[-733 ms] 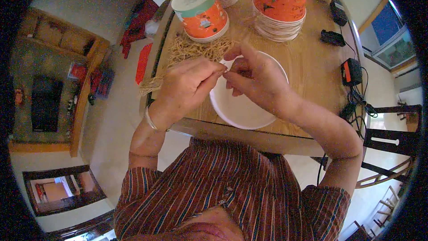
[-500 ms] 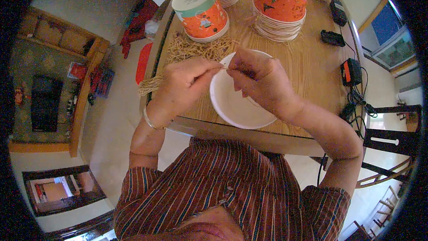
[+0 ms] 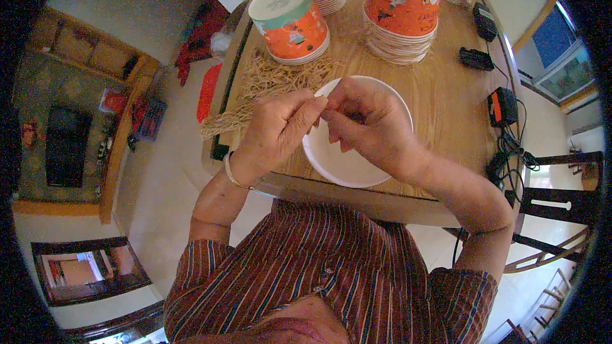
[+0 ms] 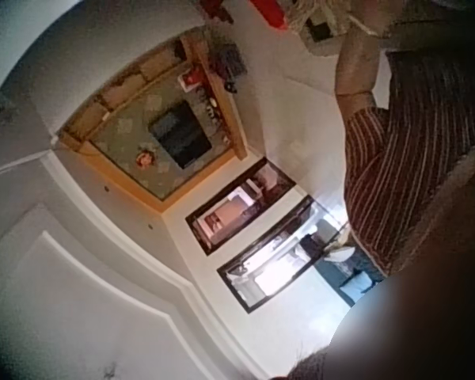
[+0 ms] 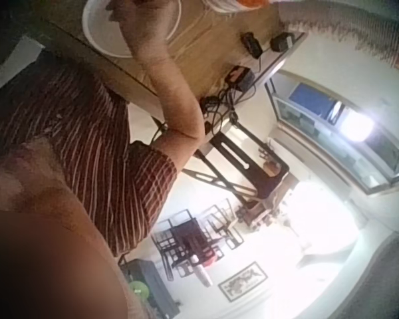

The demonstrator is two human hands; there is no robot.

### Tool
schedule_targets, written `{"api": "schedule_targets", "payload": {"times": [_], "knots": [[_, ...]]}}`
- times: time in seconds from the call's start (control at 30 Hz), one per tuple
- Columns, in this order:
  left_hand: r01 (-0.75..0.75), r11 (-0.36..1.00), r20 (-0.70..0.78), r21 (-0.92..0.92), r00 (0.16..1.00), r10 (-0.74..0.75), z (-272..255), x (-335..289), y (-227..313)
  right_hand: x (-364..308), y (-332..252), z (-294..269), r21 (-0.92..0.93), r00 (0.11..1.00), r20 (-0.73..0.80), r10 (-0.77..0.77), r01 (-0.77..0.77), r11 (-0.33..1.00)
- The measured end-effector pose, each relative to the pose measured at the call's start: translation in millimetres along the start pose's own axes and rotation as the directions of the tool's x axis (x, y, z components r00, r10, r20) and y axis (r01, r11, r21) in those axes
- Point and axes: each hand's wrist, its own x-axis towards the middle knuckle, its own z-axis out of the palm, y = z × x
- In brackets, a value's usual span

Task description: Tying decorative or securing raffia/string around paper bowls.

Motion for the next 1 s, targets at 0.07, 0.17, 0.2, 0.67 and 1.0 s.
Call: {"api": "schedule_targets", "payload": {"times": [0.07,0.17,0.2,0.67,1.0], "knots": [[-0.019,1.000,-0.005,0.002,1.000,0.019,4,1,-3,0,1,0,0.020,0.999,0.035,-0.020,0.019,1.000],[-0.013,1.000,-0.008,0.016,1.000,0.013,5,0,-5,0,6,-2,0.004,0.999,0.028,-0.021,0.021,1.000],[0.010,1.000,-0.010,0.028,1.000,-0.010,5,0,-6,1,7,-3,0.005,0.999,0.028,-0.024,0.024,1.000],[-0.016,1.000,0.006,-0.021,1.000,0.016,8,-2,-18,-3,10,-4,-0.343,0.993,-0.010,-0.116,0.106,0.933],[-0.005,0.998,-0.144,-0.056,0.990,-0.003,-1,4,-30,-7,12,-8,-0.392,0.990,-0.029,-0.137,0.115,0.913]]}}
